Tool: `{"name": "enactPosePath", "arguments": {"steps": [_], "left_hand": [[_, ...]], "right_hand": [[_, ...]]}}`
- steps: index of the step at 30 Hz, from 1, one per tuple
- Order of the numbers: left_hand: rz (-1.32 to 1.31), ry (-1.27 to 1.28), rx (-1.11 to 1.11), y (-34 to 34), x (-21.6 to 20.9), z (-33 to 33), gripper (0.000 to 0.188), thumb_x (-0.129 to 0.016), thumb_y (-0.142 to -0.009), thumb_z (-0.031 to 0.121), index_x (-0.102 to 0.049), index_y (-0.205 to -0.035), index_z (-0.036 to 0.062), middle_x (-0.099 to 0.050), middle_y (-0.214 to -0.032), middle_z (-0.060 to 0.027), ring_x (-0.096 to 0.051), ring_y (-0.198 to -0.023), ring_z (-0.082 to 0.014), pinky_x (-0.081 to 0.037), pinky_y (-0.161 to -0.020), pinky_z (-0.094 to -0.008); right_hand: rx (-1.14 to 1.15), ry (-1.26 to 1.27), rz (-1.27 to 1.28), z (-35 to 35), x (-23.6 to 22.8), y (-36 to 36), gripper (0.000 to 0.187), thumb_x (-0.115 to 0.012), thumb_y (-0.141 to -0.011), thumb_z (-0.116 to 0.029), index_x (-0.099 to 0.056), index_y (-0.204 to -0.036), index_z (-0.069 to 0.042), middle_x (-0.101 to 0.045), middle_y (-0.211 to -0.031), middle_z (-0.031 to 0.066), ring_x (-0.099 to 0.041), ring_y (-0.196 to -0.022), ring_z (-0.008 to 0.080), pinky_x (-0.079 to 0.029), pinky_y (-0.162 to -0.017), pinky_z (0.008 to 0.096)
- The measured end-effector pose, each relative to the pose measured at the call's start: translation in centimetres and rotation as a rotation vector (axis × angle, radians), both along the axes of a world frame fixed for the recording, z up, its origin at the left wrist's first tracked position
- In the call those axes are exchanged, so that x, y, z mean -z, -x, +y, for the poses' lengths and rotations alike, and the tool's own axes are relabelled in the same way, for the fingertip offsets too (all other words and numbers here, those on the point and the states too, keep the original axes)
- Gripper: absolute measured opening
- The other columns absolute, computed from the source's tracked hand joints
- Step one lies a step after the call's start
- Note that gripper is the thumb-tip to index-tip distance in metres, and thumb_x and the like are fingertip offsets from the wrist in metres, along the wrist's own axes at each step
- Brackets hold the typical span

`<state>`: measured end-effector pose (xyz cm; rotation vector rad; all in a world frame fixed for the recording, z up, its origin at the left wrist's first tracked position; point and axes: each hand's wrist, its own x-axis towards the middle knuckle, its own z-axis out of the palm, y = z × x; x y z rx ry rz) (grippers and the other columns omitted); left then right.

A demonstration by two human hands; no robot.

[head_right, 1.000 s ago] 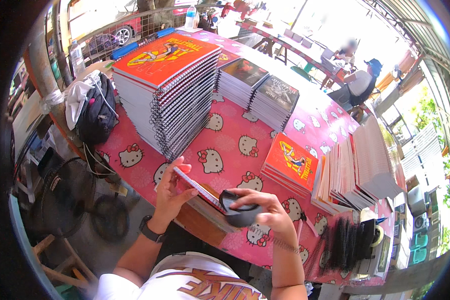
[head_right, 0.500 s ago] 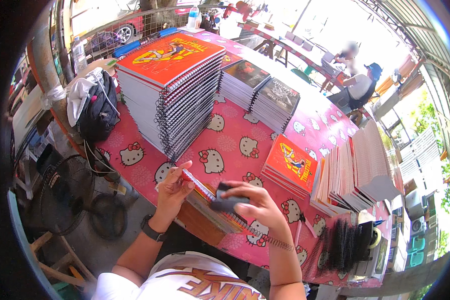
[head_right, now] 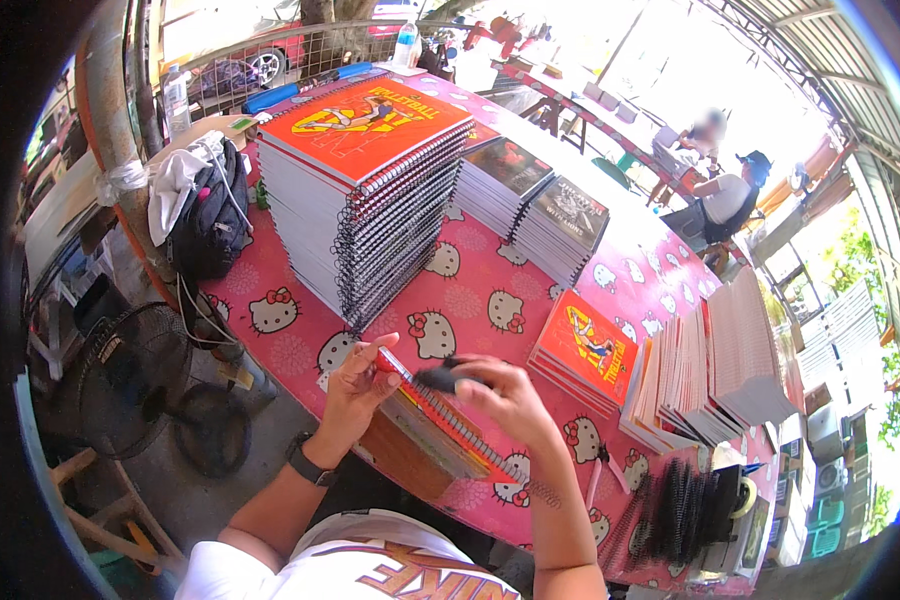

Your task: The person binds notebooks by threading a plastic spiral through the pre-punched holes of a cover and stack of pages, using their fingers to guide the spiral and then placing the finished notebook onto a stack.

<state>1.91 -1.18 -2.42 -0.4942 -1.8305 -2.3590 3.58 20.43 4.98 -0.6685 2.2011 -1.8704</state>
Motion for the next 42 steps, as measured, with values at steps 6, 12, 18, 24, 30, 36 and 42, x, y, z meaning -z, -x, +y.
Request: {"name": "enactPosePath", "arguments": {"steps": [6, 12, 18, 24, 30, 36, 42], "left_hand": [[-0.025, -0.041, 0.020, -0.1, 0.0, 0.0, 0.046, -0.069, -0.080, 0.007, -0.056, -0.124, 0.0062, -0.051, -0.093, 0.0000, -0.048, -0.089, -0.0102, -0.038, -0.084, -0.0250], [0.003, -0.021, 0.016, 0.1, 0.2, 0.0, 0.047, -0.069, -0.079, 0.005, -0.056, -0.124, 0.0064, -0.051, -0.092, 0.0003, -0.048, -0.088, -0.0092, -0.038, -0.083, -0.0238], [0.007, -0.070, 0.010, -0.1, 0.1, -0.3, 0.045, -0.068, -0.079, 0.003, -0.057, -0.123, 0.0059, -0.050, -0.091, 0.0015, -0.047, -0.088, -0.0077, -0.038, -0.081, -0.0223], [-0.094, 0.053, 0.079, 0.1, -0.7, -0.5, 0.037, -0.064, -0.082, 0.005, -0.060, -0.119, 0.0043, -0.052, -0.090, 0.0009, -0.046, -0.084, -0.0073, -0.038, -0.079, -0.0213], [-0.009, 0.107, 0.067, 0.8, -2.0, -1.4, 0.027, -0.061, -0.083, 0.004, -0.066, -0.109, 0.0030, -0.060, -0.092, -0.0019, -0.054, -0.084, -0.0088, -0.041, -0.072, -0.0211], [0.382, 0.210, 0.176, -1.3, -7.6, 2.8, 0.022, -0.071, -0.073, -0.002, -0.070, -0.095, 0.0007, -0.064, -0.084, -0.0066, -0.058, -0.072, -0.0100, -0.045, -0.060, -0.0218], [0.361, 0.138, 0.234, -3.3, -8.6, 5.0, 0.017, -0.071, -0.067, -0.008, -0.065, -0.082, -0.0020, -0.064, -0.078, -0.0096, -0.060, -0.072, -0.0149, -0.046, -0.063, -0.0244]], "right_hand": [[0.010, 0.074, -0.093, -0.8, 0.7, 1.0, 0.040, -0.056, -0.084, -0.031, -0.064, -0.104, 0.003, -0.058, -0.118, 0.0138, -0.054, -0.102, 0.0167, -0.042, -0.087, 0.0312], [-0.077, 0.589, -0.237, -2.1, 0.8, 0.9, 0.047, -0.060, -0.085, -0.036, -0.062, -0.110, 0.004, -0.060, -0.116, 0.0137, -0.055, -0.103, 0.0197, -0.043, -0.088, 0.0314], [-0.021, 0.364, -0.232, -2.6, 1.3, 1.2, 0.045, -0.061, -0.085, -0.034, -0.061, -0.112, 0.002, -0.059, -0.115, 0.0146, -0.055, -0.104, 0.0198, -0.042, -0.089, 0.0306], [0.342, -0.313, 0.062, 0.6, 5.0, 0.2, 0.046, -0.066, -0.080, -0.036, -0.061, -0.111, -0.002, -0.052, -0.125, 0.0187, -0.050, -0.112, 0.0258, -0.040, -0.094, 0.0365], [0.567, -0.918, 0.455, 5.9, 7.7, -4.5, 0.044, -0.074, -0.073, -0.032, -0.062, -0.108, -0.007, -0.049, -0.127, 0.0207, -0.048, -0.112, 0.0398, -0.045, -0.090, 0.0467], [0.527, -0.239, 0.439, 0.3, -4.8, -9.0, 0.035, -0.070, -0.078, -0.020, -0.059, -0.109, -0.008, -0.059, -0.106, 0.0110, -0.058, -0.094, 0.0281, -0.050, -0.079, 0.0371], [0.714, -0.258, 0.663, -1.4, -3.5, -9.8, 0.033, -0.073, -0.076, -0.017, -0.062, -0.105, -0.007, -0.059, -0.091, 0.0078, -0.058, -0.081, 0.0214, -0.049, -0.066, 0.0302]]}}
